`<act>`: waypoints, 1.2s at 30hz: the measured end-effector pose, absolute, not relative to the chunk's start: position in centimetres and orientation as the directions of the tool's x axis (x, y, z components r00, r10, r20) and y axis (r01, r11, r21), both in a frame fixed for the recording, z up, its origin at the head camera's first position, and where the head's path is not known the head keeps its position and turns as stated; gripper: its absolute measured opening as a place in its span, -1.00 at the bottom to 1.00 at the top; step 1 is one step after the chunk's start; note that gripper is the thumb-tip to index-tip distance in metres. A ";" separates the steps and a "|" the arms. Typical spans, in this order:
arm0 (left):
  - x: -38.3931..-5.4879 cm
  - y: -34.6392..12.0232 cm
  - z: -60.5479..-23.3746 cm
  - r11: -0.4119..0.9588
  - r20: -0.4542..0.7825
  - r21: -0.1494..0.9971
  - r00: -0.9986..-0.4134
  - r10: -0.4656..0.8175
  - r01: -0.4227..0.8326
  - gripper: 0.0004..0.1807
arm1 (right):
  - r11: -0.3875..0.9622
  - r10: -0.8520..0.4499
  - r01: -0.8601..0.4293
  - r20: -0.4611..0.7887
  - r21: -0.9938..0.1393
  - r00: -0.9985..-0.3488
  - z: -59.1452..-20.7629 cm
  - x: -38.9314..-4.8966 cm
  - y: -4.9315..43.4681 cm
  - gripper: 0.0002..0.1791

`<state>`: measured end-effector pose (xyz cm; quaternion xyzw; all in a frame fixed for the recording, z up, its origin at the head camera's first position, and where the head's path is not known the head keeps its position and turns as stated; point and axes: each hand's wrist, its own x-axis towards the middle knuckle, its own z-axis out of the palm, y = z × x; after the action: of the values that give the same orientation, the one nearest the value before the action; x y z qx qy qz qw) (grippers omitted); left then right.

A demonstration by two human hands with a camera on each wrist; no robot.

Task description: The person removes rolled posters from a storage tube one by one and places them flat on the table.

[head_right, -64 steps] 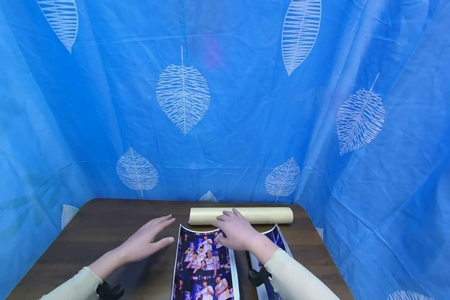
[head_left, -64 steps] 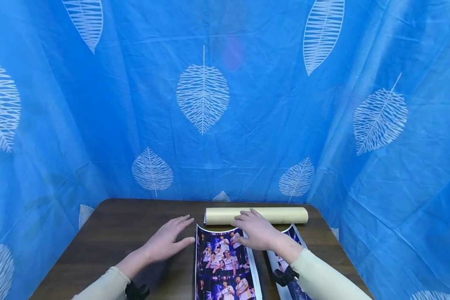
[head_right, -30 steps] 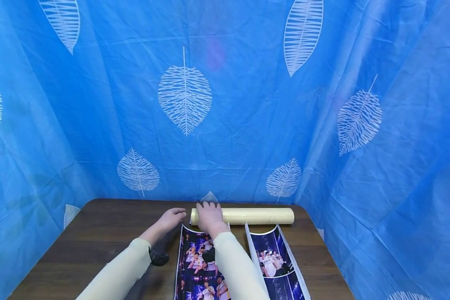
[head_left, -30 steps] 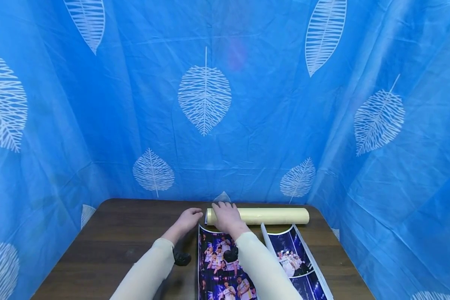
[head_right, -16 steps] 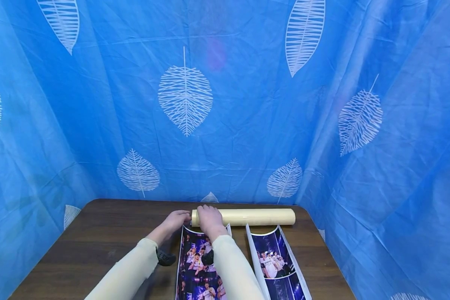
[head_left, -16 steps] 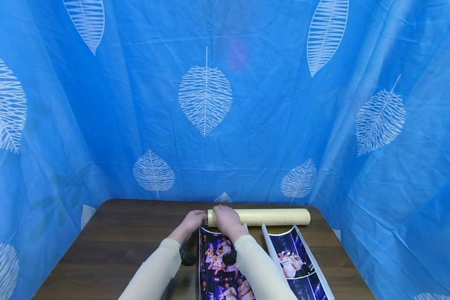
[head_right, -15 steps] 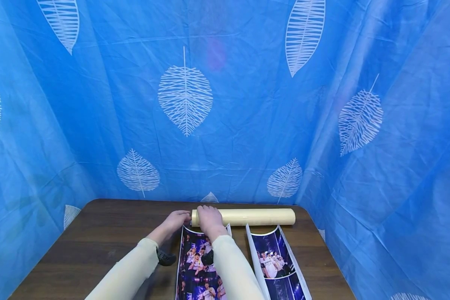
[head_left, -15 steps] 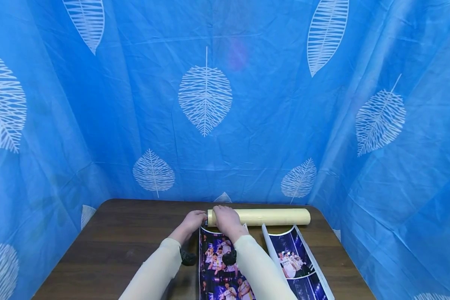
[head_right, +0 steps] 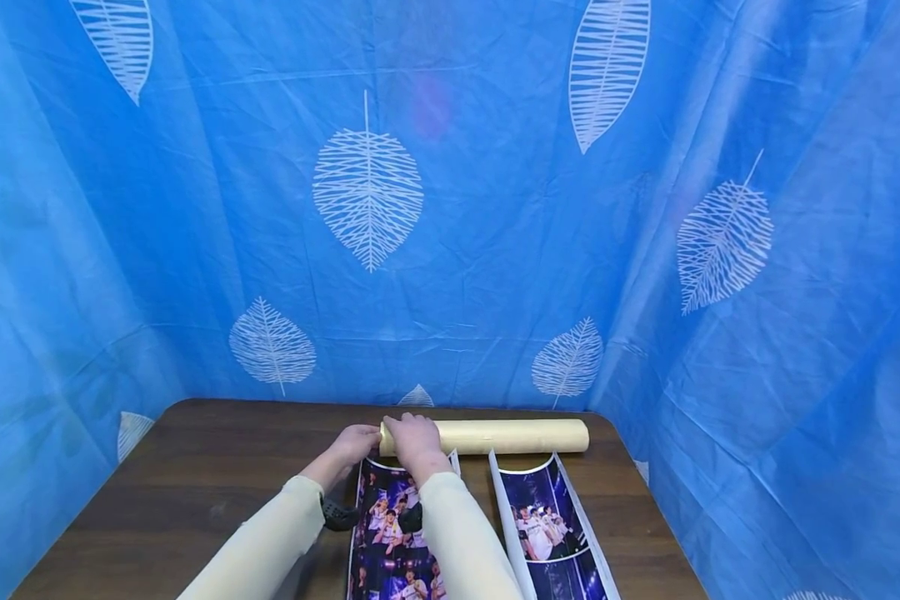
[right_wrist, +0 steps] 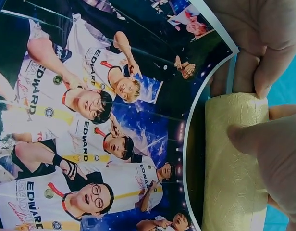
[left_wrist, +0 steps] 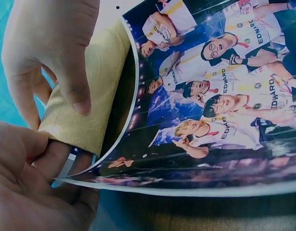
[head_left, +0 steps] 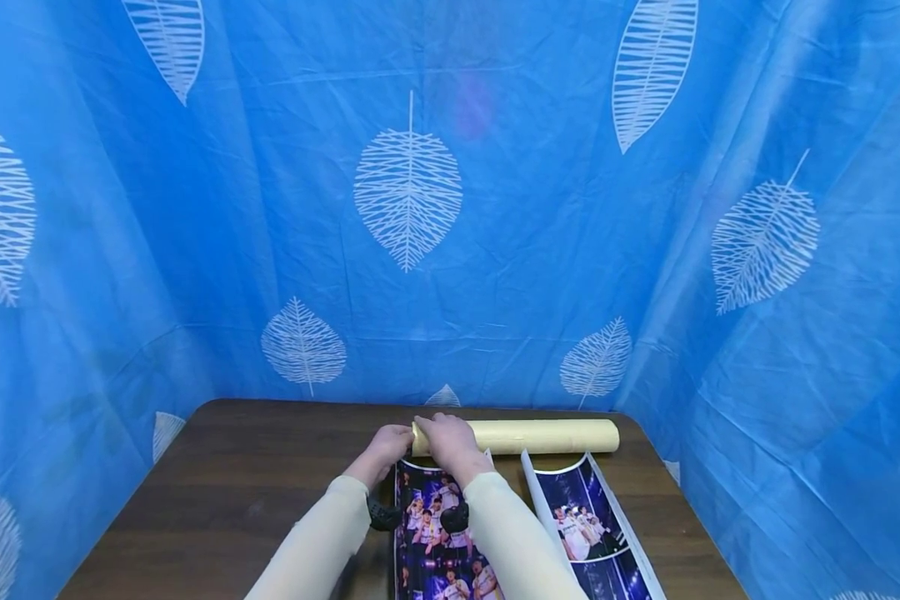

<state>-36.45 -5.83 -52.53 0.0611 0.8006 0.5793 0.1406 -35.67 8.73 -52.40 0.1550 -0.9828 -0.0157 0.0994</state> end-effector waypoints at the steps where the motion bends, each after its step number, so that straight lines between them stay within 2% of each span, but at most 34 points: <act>1: -36.4 -5.9 -52.6 0.317 -0.153 0.946 -0.954 0.258 -0.066 -0.62 | 0.950 -0.313 -0.305 0.181 0.073 -0.932 -52.3 -35.5 8.6 -0.35; 9: -36.5 -5.9 -53.0 0.289 -0.137 0.956 -0.954 0.268 -0.056 -0.65 | 0.947 -0.313 -0.298 0.130 0.125 -0.941 -51.7 -34.7 8.1 -0.39; 18: -36.2 -6.1 -52.7 0.332 -0.166 0.941 -0.949 0.267 -0.070 -0.67 | 0.946 -0.319 -0.308 0.134 0.097 -0.938 -51.3 -34.4 8.1 -0.46; 29: -35.9 -6.1 -52.9 0.340 -0.168 0.937 -0.960 0.224 -0.085 -0.70 | 0.946 -0.321 -0.309 0.154 0.098 -0.935 -51.4 -34.0 8.2 -0.44; 36: -35.6 -6.1 -53.0 0.319 -0.164 0.943 -0.966 0.198 -0.095 -0.74 | 0.962 -0.273 -0.268 0.155 0.053 -0.949 -51.5 -34.0 7.7 -0.58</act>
<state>-35.65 -6.14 -52.97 0.0322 0.8022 0.5828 0.1256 -33.95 7.70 -51.50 0.1369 -0.9871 -0.0158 0.0809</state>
